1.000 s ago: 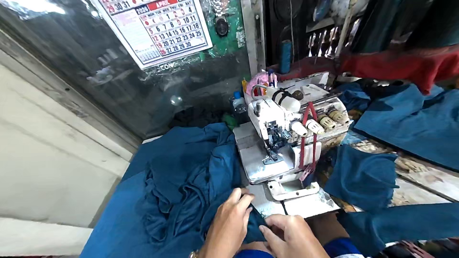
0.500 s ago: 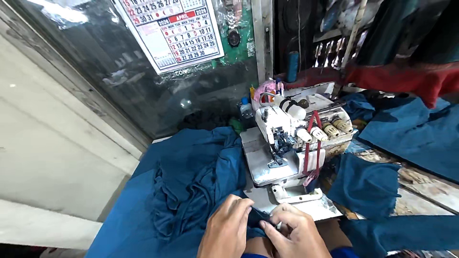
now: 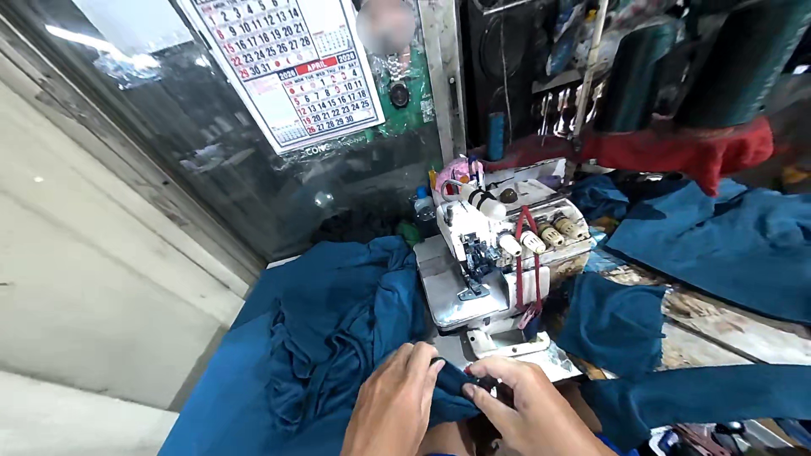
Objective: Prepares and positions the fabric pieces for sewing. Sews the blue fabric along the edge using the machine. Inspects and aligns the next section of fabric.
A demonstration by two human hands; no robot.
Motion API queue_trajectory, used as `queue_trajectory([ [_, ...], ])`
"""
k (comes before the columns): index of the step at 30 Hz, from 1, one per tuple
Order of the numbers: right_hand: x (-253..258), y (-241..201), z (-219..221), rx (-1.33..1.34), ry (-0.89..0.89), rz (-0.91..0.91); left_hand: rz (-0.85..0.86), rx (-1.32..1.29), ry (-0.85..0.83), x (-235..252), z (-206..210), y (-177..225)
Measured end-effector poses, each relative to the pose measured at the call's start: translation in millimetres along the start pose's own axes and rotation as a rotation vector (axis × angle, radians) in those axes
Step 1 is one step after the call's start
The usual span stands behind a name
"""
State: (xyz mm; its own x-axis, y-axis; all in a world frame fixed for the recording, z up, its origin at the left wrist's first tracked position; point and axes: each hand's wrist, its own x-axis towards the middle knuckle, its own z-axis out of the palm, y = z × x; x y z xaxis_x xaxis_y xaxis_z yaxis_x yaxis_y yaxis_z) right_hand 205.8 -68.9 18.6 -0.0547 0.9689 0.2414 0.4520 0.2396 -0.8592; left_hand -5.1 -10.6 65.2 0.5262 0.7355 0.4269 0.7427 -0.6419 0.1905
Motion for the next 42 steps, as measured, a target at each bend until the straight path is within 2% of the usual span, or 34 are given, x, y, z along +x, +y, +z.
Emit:
queue_trajectory([
  [4,-0.5,4.3,0.7,0.021,-0.004,0.067,-0.066,-0.014,0.057,4.2,12.7,0.4],
  [7,-0.5,17.8,4.6,0.01,-0.051,0.129,-0.2,-0.176,-0.177,5.7,35.2,-23.2],
  [9,1.8,14.3,-5.2,0.047,-0.065,0.116,-0.247,-0.414,-0.333,20.0,22.2,-33.3],
  [11,10.9,8.0,-22.0,0.12,-0.001,0.101,-0.196,-0.643,-0.337,47.1,1.0,-24.8],
  [12,18.1,6.3,-31.0,0.152,0.048,0.112,-0.148,-0.672,-0.305,63.8,-4.9,-17.4],
  [13,26.4,6.5,-39.0,0.168,0.092,0.138,-0.099,-0.634,-0.265,81.2,-5.3,-10.9],
  [15,40.0,11.3,-49.8,0.19,0.129,0.235,-0.042,-0.391,-0.22,110.8,7.2,-6.7],
  [17,44.8,15.8,-53.2,0.232,0.111,0.337,-0.025,-0.123,-0.261,125.0,21.4,-13.4],
  [19,45.1,18.2,-50.2,0.312,0.135,0.395,-0.051,-0.026,-0.319,131.4,26.8,-16.7],
  [20,46.6,18.3,-46.3,0.367,0.194,0.415,-0.071,0.019,-0.29,134.6,31.1,-14.2],
  [22,54.8,16.3,-38.1,0.472,0.339,0.426,-0.102,0.117,-0.126,143.0,49.7,-5.4],
  [24,62.0,13.4,-32.5,0.516,0.403,0.426,-0.146,0.185,-0.076,149.3,60.1,-0.8],
  [26,61.0,9.5,-33.0,0.509,0.372,0.436,-0.101,0.186,-0.035,143.8,59.3,-7.1],
  [32,59.5,11.1,-34.3,0.582,0.276,0.429,0.081,-0.072,0.026,120.8,49.8,-24.6],
  [36,61.9,17.8,-33.3,0.592,0.295,0.384,0.276,-0.175,-0.287,133.5,19.8,-32.5],
  [38,61.7,20.9,-34.3,0.587,0.287,0.369,0.316,-0.193,-0.414,142.6,10.6,-32.6],
  [42,53.7,17.0,-51.3,0.428,0.256,0.306,0.302,-0.191,-0.393,158.5,-2.0,-31.4],
])
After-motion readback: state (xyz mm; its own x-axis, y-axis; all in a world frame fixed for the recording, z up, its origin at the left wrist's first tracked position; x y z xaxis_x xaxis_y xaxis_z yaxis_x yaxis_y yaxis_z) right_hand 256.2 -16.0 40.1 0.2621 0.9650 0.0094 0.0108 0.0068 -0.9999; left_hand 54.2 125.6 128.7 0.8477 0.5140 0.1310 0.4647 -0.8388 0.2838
